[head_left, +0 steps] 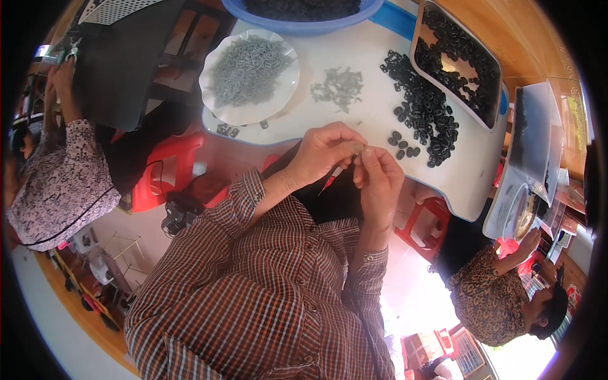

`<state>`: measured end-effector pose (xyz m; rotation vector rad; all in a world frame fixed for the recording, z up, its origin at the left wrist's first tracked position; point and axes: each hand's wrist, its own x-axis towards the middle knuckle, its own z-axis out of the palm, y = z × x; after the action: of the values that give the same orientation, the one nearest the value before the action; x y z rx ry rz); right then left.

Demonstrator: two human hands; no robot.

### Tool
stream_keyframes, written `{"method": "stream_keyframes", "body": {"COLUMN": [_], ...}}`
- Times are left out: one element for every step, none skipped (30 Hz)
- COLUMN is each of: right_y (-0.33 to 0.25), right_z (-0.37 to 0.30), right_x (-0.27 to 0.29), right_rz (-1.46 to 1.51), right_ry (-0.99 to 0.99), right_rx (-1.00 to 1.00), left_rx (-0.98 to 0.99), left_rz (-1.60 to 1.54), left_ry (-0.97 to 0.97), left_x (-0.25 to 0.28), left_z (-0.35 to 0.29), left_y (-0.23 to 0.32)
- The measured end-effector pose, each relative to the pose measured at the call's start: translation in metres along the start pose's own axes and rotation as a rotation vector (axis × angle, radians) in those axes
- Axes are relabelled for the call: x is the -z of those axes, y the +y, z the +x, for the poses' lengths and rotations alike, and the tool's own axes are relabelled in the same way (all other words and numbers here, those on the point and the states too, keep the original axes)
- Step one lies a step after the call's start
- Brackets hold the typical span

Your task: The person assembles plastic cord locks by hand, repeatedly picking up small components from the table and fitting them together.

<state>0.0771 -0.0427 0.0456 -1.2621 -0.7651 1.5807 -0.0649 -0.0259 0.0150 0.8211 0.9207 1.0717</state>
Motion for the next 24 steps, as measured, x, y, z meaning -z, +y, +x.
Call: {"method": "stream_keyframes", "body": {"right_y": [0.0,0.0,0.001,0.002,0.003,0.004,0.005,0.005,0.005,0.004,0.007,0.011,0.013,0.013,0.012,0.011,0.012,0.012,0.013,0.013,0.013,0.013,0.013,0.012], "right_z": [0.0,0.0,0.0,0.0,0.0,-0.001,-0.002,-0.003,-0.004,-0.005,-0.005,-0.004,-0.003,-0.003,-0.003,-0.003,-0.004,-0.004,-0.004,-0.004,-0.004,-0.004,-0.004,-0.005], "right_x": [0.0,0.001,0.001,0.002,0.001,0.001,0.0,-0.003,-0.006,-0.008,-0.008,-0.007,-0.008,-0.008,-0.009,-0.01,-0.009,-0.009,-0.009,-0.009,-0.01,-0.01,-0.011,-0.011], "right_rz": [0.031,0.031,0.028,0.026,0.026,-0.04,-0.106,-0.106,-0.181,-0.256,-0.256,-0.323,-0.39,-0.39,-0.4,-0.41,-0.41,-0.419,-0.428,-0.428,-0.422,-0.417,-0.418,-0.41], "right_ry": [0.008,0.008,0.004,0.001,0.001,0.01,0.018,0.017,0.042,0.068,0.069,0.075,0.079,0.078,0.077,0.076,0.075,0.067,0.059,0.057,0.053,0.051,0.051,0.048], "right_rx": [-0.016,-0.016,-0.011,-0.006,-0.007,0.021,0.047,0.046,0.086,0.126,0.126,0.181,0.235,0.234,0.238,0.242,0.241,0.238,0.234,0.233,0.235,0.237,0.236,0.233], "left_rx": [-0.011,-0.011,-0.011,-0.01,-0.01,0.021,0.052,0.053,0.069,0.085,0.086,0.092,0.098,0.099,0.121,0.143,0.143,0.146,0.148,0.149,0.146,0.144,0.145,0.158], "left_rz": [0.03,0.03,0.031,0.032,0.032,0.018,0.004,0.004,-0.01,-0.024,-0.024,-0.013,-0.002,-0.002,0.0,0.002,0.001,0.009,0.016,0.016,0.011,0.005,0.004,0.016], "left_ry": [0.007,0.008,-0.003,-0.013,-0.012,-0.006,0.001,0.003,0.018,0.031,0.031,0.037,0.045,0.047,0.051,0.056,0.057,0.06,0.064,0.066,0.068,0.067,0.067,0.062], "left_x": [0.0,-0.001,-0.001,-0.001,-0.001,-0.002,-0.002,-0.002,-0.003,-0.004,-0.004,-0.004,-0.003,-0.003,-0.003,-0.003,-0.002,-0.002,-0.001,-0.001,-0.001,0.0,0.0,0.001], "left_z": [0.0,-0.001,-0.001,-0.001,-0.002,-0.002,-0.002,-0.002,-0.003,-0.003,-0.003,-0.002,-0.002,-0.002,-0.002,-0.002,-0.001,-0.001,-0.001,-0.001,0.0,0.0,0.0,0.0], "left_y": [0.001,0.002,0.003,0.003,0.003,0.003,0.002,0.002,0.002,0.002,0.002,0.002,0.002,0.002,0.003,0.004,0.003,0.002,0.001,0.0,-0.001,-0.002,-0.003,-0.003]}}
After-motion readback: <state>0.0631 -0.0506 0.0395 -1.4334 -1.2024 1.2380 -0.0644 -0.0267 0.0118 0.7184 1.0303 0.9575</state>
